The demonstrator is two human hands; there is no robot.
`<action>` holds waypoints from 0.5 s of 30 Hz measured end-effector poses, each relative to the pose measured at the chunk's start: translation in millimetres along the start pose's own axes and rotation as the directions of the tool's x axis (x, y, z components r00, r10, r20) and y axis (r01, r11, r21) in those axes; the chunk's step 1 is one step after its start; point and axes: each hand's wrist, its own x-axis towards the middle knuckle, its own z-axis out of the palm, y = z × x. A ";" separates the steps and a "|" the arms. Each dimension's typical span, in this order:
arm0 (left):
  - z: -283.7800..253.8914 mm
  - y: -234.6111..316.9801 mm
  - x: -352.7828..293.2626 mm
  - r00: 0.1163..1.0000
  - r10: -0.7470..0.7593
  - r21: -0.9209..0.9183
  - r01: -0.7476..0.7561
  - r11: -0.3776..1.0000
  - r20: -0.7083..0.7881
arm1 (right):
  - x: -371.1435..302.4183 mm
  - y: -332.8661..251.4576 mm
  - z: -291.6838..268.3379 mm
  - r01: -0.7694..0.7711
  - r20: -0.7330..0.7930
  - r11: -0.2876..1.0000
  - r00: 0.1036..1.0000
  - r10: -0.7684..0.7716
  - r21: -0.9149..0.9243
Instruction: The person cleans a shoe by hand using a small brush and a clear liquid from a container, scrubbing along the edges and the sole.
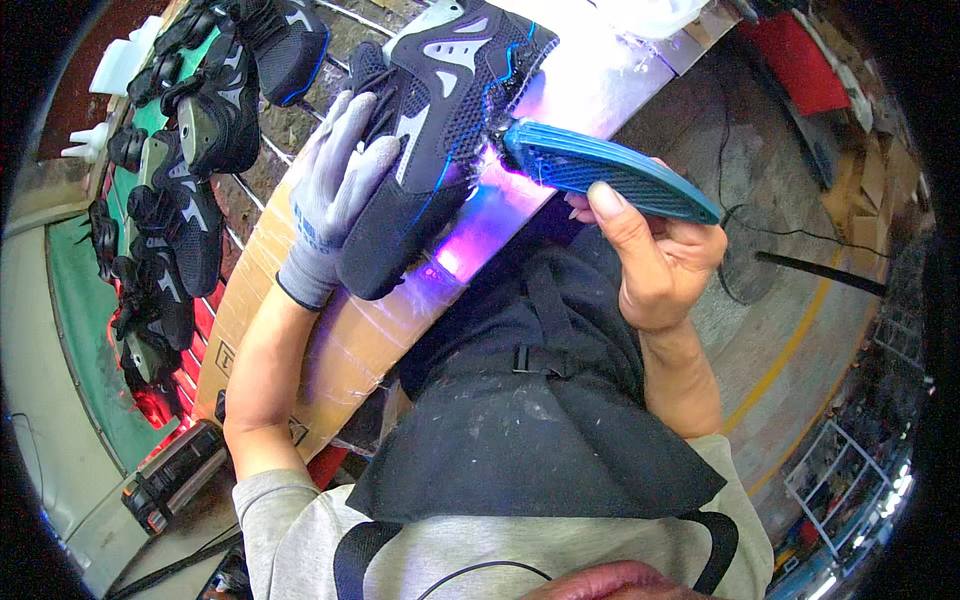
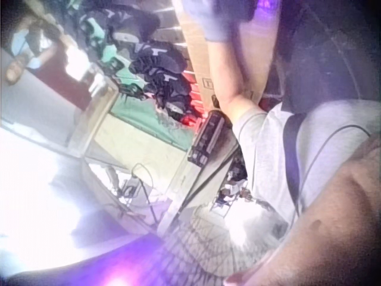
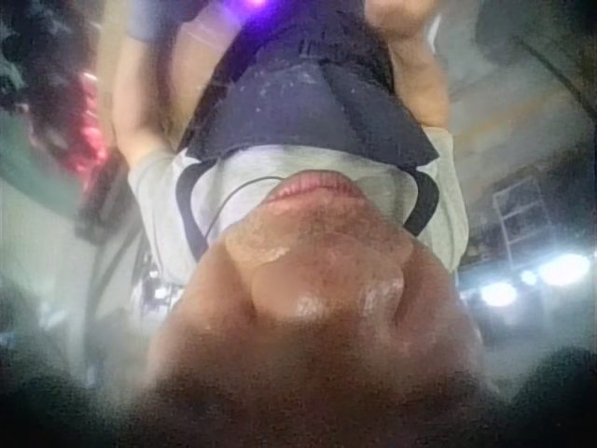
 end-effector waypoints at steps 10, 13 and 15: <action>-12.0 2.9 -2.5 0.997 -0.003 -0.012 0.004 1.000 0.075 | 18.6 -28.6 -16.2 0.198 0.272 0.890 0.958 -0.087 -0.410; -12.3 -0.2 -3.4 0.997 0.020 -0.001 -0.020 1.000 0.076 | 32.8 -33.4 -10.7 0.332 0.320 0.913 0.914 -0.249 -0.238; -13.2 0.4 -3.2 0.997 0.012 -0.008 -0.012 1.000 0.078 | 42.5 -34.0 -11.1 0.436 0.401 0.875 0.855 -0.329 -0.211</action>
